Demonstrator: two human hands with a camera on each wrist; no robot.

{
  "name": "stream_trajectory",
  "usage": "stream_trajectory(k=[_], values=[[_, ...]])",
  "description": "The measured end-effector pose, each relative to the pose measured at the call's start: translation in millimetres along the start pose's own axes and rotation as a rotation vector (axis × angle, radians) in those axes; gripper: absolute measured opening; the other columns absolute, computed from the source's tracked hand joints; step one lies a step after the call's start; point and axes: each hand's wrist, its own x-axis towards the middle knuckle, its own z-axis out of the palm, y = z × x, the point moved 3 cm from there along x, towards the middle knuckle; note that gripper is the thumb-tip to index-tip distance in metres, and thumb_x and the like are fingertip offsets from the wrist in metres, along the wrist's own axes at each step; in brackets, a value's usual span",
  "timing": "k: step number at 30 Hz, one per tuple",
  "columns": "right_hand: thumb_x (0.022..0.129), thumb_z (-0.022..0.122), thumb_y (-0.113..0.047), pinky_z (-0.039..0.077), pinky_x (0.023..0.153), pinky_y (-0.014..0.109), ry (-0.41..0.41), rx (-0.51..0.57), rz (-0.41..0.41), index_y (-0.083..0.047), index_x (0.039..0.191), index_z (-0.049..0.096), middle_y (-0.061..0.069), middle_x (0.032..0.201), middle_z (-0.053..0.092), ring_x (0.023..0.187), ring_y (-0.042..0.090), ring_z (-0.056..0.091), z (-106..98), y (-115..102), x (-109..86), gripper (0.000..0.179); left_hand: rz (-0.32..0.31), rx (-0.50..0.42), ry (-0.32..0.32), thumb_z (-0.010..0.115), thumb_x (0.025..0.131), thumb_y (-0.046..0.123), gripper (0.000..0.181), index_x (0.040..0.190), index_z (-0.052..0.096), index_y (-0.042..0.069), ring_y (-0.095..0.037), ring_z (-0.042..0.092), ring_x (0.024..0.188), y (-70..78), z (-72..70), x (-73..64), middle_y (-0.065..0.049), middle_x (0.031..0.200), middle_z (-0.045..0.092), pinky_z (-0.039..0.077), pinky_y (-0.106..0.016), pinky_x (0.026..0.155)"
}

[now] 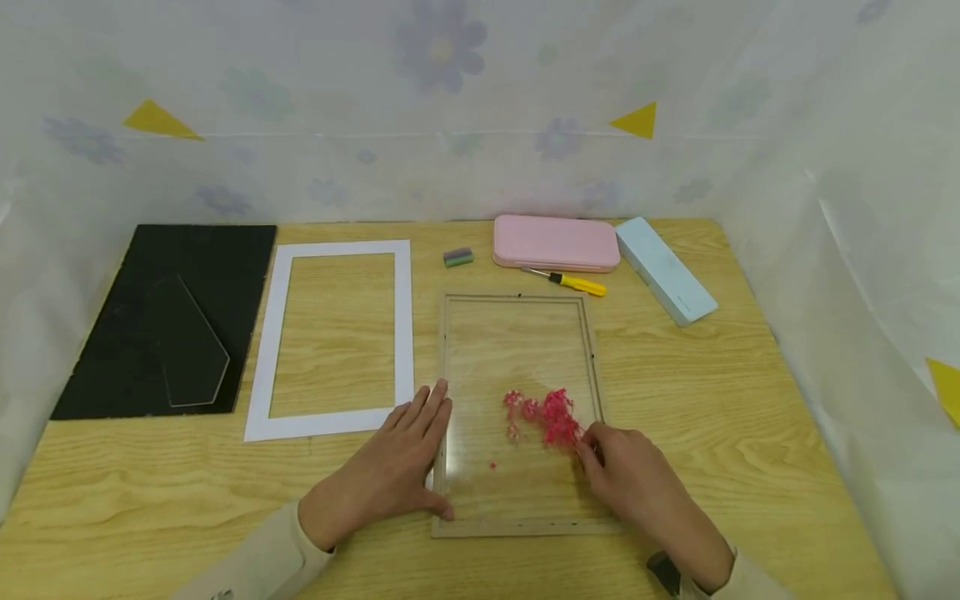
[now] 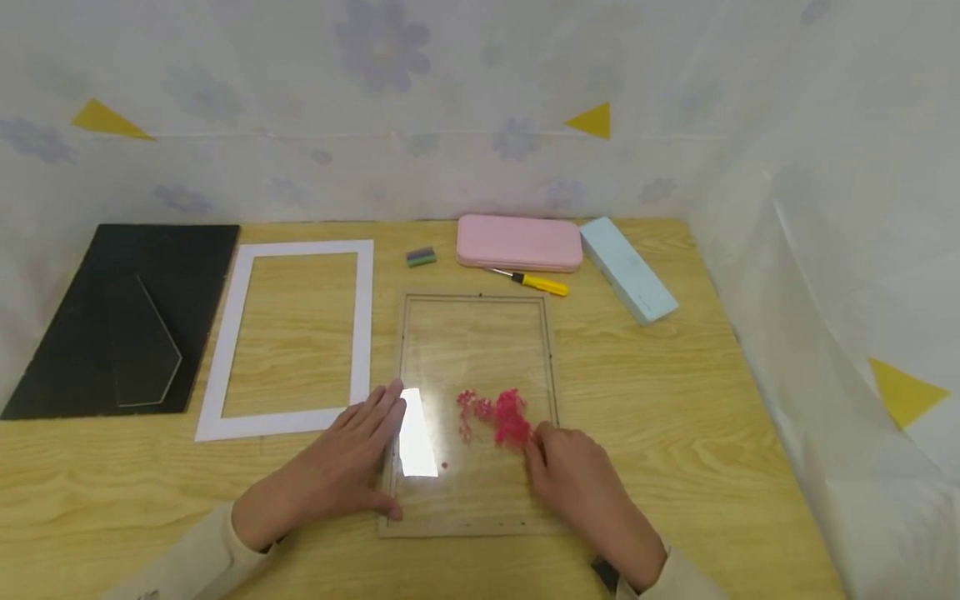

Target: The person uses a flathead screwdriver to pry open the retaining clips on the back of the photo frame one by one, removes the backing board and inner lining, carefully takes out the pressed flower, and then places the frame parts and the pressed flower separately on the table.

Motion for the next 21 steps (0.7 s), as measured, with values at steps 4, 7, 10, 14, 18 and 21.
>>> stream_trajectory(k=[4,7,10,14,18,21], values=[[0.093,0.068,-0.010,0.040,0.051,0.026,0.048,0.008,-0.021,-0.007,0.084,0.068,-0.005,0.065,0.058,0.054,0.008,0.045,-6.5,0.2,1.7,0.009,-0.001,-0.002,0.003,0.084,0.062,0.065,0.132,0.153,0.025,-0.011,-0.045,0.018,0.148,-0.1,-0.7,0.5,-0.028,0.162,0.013,0.031,-0.055,0.113],[0.093,0.067,-0.008,0.040,0.049,0.025,0.079,0.009,-0.041,-0.006,0.084,0.068,-0.005,0.064,0.057,0.053,0.007,0.044,-11.8,0.6,4.1,0.009,-0.003,-0.002,0.000,0.084,0.062,0.065,0.132,0.153,0.025,-0.010,-0.045,0.018,0.148,-0.2,-0.9,0.6,-0.027,0.163,0.013,0.031,-0.055,0.113],[0.094,0.066,-0.008,0.040,0.047,0.023,0.096,0.011,-0.050,-0.006,0.084,0.068,-0.006,0.062,0.056,0.051,0.006,0.045,-17.0,1.4,6.7,0.010,-0.006,-0.003,-0.003,0.084,0.063,0.065,0.132,0.153,0.024,-0.010,-0.044,0.017,0.149,-0.3,-1.0,0.6,-0.027,0.163,0.012,0.031,-0.055,0.113],[0.094,0.065,-0.007,0.039,0.046,0.023,0.131,0.006,-0.065,-0.005,0.083,0.068,-0.006,0.062,0.056,0.050,0.005,0.045,-24.0,4.1,10.3,0.011,-0.005,-0.009,-0.004,0.084,0.063,0.065,0.131,0.153,0.024,-0.010,-0.044,0.017,0.149,-0.2,-1.0,0.3,-0.027,0.163,0.012,0.030,-0.055,0.113],[0.094,0.065,-0.006,0.040,0.046,0.023,0.159,0.009,-0.079,-0.001,0.086,0.069,-0.005,0.063,0.058,0.051,0.006,0.046,-29.9,8.6,14.5,0.010,0.000,-0.012,0.004,0.084,0.063,0.064,0.132,0.153,0.025,-0.010,-0.045,0.018,0.149,0.3,-1.2,-0.2,-0.027,0.163,0.013,0.030,-0.055,0.113],[0.095,0.064,-0.006,0.040,0.047,0.024,0.168,0.012,-0.071,0.001,0.088,0.069,-0.004,0.063,0.059,0.052,0.007,0.046,-34.1,12.6,18.0,0.011,0.003,-0.012,0.013,0.084,0.062,0.065,0.132,0.153,0.025,-0.011,-0.045,0.019,0.148,0.9,-1.3,-0.4,-0.027,0.163,0.014,0.031,-0.055,0.113]])
